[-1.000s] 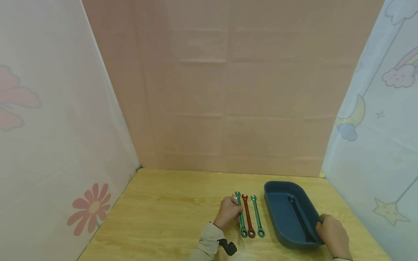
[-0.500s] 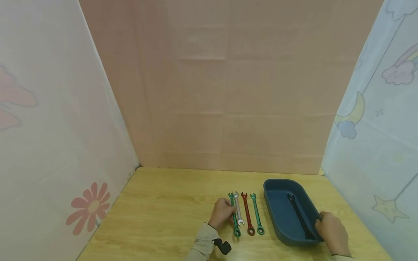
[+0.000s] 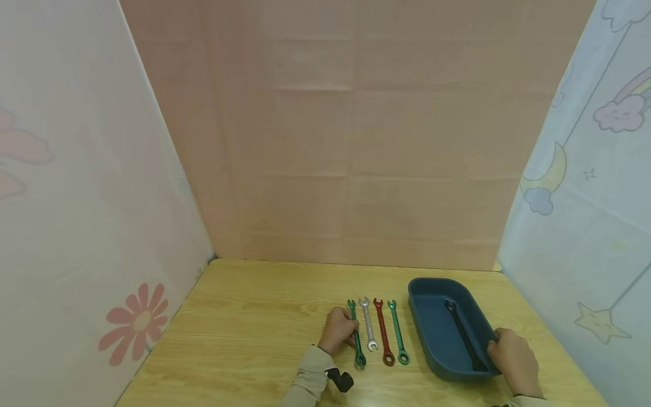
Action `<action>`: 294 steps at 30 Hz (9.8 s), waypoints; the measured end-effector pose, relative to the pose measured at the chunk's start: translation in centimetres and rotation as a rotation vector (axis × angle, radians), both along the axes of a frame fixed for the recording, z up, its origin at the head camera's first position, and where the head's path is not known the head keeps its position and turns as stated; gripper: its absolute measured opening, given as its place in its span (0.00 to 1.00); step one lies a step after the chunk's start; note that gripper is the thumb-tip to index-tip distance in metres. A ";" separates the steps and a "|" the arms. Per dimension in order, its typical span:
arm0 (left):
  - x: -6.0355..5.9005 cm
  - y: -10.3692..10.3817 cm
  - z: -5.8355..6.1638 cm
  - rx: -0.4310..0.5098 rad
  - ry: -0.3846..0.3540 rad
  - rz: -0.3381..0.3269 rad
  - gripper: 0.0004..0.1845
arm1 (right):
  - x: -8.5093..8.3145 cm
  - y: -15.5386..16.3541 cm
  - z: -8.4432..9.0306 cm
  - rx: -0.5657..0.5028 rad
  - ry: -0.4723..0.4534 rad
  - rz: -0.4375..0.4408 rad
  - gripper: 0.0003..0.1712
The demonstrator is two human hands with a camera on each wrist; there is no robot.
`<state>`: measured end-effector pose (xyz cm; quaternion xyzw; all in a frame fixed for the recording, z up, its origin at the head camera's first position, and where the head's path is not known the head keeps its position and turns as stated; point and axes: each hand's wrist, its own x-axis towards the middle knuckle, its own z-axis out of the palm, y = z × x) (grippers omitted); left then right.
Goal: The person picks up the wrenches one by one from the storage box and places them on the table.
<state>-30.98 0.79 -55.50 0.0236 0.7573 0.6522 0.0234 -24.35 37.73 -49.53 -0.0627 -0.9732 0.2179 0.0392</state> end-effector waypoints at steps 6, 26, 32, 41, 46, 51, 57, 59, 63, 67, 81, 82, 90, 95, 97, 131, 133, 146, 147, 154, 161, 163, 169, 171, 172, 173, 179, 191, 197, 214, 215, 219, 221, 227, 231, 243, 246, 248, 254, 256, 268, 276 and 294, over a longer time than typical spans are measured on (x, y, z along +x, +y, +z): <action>-0.3 0.0 -0.3 -0.067 0.042 -0.001 0.06 | 0.1 -0.1 0.1 0.001 0.004 0.008 0.07; -1.1 -0.5 -0.1 -0.305 0.067 -0.031 0.13 | 0.2 -0.2 -0.1 0.013 0.029 0.006 0.07; -1.1 -0.5 -0.2 -0.311 0.055 -0.033 0.15 | 0.1 -0.4 -0.1 0.003 0.013 -0.006 0.06; -1.2 -0.6 -0.1 -0.321 0.075 -0.034 0.16 | 0.1 -0.6 -0.2 0.002 0.013 0.002 0.05; -1.2 -0.5 -0.1 -0.324 0.060 -0.029 0.15 | 0.0 -0.6 -0.2 -0.001 0.006 0.000 0.05; -1.3 -0.4 -0.4 -0.342 0.051 -0.025 0.15 | 0.0 -0.5 -0.3 0.004 -0.001 -0.004 0.05; -1.1 -0.3 -0.6 -0.338 0.039 -0.005 0.14 | 0.0 -0.6 -0.5 0.001 0.010 -0.012 0.07; -1.0 -0.3 -0.5 -0.336 0.031 0.000 0.14 | 0.1 -0.6 -0.6 -0.004 0.013 -0.009 0.09; -0.7 -0.4 -0.4 -0.337 0.051 0.002 0.13 | 0.2 -0.5 -0.6 -0.011 0.003 -0.010 0.07; -0.6 -0.5 -0.2 -0.331 0.054 -0.009 0.13 | 0.0 -0.4 -0.6 0.000 -0.007 -0.015 0.03; -0.3 -0.5 0.3 -0.346 0.088 -0.031 0.13 | -0.1 -0.4 -0.4 0.016 -0.029 -0.032 0.13; -0.3 -0.5 0.4 -0.356 0.102 -0.019 0.13 | -0.1 -0.4 -0.4 0.015 -0.025 -0.031 0.12; -0.3 -0.1 1.2 -0.389 0.197 0.085 0.06 | -0.1 -0.4 -0.5 -0.004 -0.004 -0.032 0.03; -0.2 0.1 2.1 -0.350 0.212 0.064 0.08 | -0.2 -0.4 -0.3 0.012 0.036 -0.016 0.04; -0.2 0.1 2.3 -0.317 0.208 0.052 0.09 | -0.2 -0.5 -0.2 0.018 0.038 -0.016 0.05; -0.1 1.9 2.2 -0.132 0.303 -0.003 0.24 | 0.0 -0.4 -0.5 -0.001 0.013 -0.011 0.06; 0.0 1.9 2.2 -0.124 0.301 -0.012 0.25 | 0.1 -0.5 -0.5 0.001 0.010 -0.018 0.08; 0.2 2.6 2.7 -0.099 0.281 -0.028 0.26 | -0.1 -0.5 -0.6 0.020 0.000 -0.027 0.12; 0.2 2.7 2.8 -0.099 0.278 -0.030 0.26 | -0.2 -0.5 -0.6 0.018 0.001 -0.028 0.11; 0.2 3.0 3.3 -0.085 0.265 -0.041 0.26 | -0.3 -0.5 -0.5 0.022 0.030 -0.021 0.10; 0.4 3.1 3.5 -0.067 0.257 -0.056 0.26 | -0.3 -0.5 -0.5 0.021 -0.006 -0.033 0.10; 0.3 3.3 3.5 -0.067 0.268 -0.056 0.26 | -0.3 -0.5 -0.5 0.021 -0.007 -0.033 0.10; 0.3 3.7 3.6 -0.056 0.321 -0.056 0.27 | -0.2 -0.5 -0.5 0.019 -0.010 -0.039 0.12; 0.3 3.8 3.5 -0.045 0.331 -0.062 0.27 | -0.1 -0.6 -0.5 0.018 -0.010 -0.039 0.12; 0.3 3.8 3.6 -0.037 0.329 -0.066 0.27 | -0.1 -0.6 -0.5 0.018 -0.009 -0.039 0.12; 0.3 3.9 3.6 -0.031 0.336 -0.071 0.27 | 0.0 -0.6 -0.5 0.016 -0.007 -0.038 0.11; 0.4 4.2 3.8 -0.028 0.333 -0.085 0.27 | 0.1 -0.6 -0.5 0.012 0.002 -0.036 0.08; 0.8 4.6 4.3 -0.027 0.337 -0.114 0.27 | 0.3 -0.6 -0.8 0.016 0.007 -0.043 0.12; 1.0 5.1 4.5 -0.016 0.326 -0.120 0.26 | 0.4 -0.4 -0.9 0.022 0.014 -0.034 0.14; 1.6 6.3 5.2 -0.055 0.363 -0.123 0.25 | 0.3 -0.5 -0.8 0.018 0.030 -0.033 0.13; 1.6 6.4 5.2 -0.054 0.361 -0.125 0.25 | 0.3 -0.4 -0.9 0.020 0.030 -0.034 0.12; 1.6 6.6 5.3 -0.016 0.354 -0.153 0.25 | 0.3 -0.4 -1.0 0.023 0.032 -0.032 0.09; 1.6 6.7 5.3 0.001 0.340 -0.164 0.25 | 0.3 -0.3 -1.0 0.023 0.041 -0.031 0.09; 1.9 7.1 5.2 -0.004 0.316 -0.169 0.25 | 0.5 -0.2 -1.3 0.017 0.034 -0.028 0.11; 2.0 7.5 5.2 -0.017 0.320 -0.160 0.25 | 0.6 -0.3 -1.2 0.005 0.023 -0.033 0.08; 2.3 9.0 5.5 0.018 0.317 -0.206 0.25 | 0.4 -0.3 -1.1 0.009 0.006 -0.039 0.04; 2.6 9.2 5.6 -0.002 0.316 -0.227 0.25 | 0.3 -0.2 -1.2 0.011 -0.006 -0.039 0.05; 2.7 9.4 5.6 -0.012 0.305 -0.230 0.25 | 0.3 -0.3 -1.3 0.011 -0.002 -0.037 0.05; 2.6 9.9 5.2 -0.024 0.321 -0.234 0.25 | 0.4 -0.4 -1.4 0.005 0.016 -0.037 0.06; 2.5 10.1 5.1 -0.022 0.319 -0.232 0.25 | 0.4 -0.4 -1.4 0.003 0.018 -0.043 0.06; 2.5 10.7 4.8 -0.015 0.324 -0.258 0.24 | 0.4 -0.4 -1.4 0.008 0.013 -0.046 0.04; 2.7 11.0 4.9 -0.016 0.317 -0.262 0.24 | 0.6 -0.6 -1.3 0.009 0.026 -0.032 0.04; 2.5 12.7 4.9 -0.030 0.266 -0.281 0.24 | 0.6 -0.4 -1.6 0.013 0.040 -0.048 0.03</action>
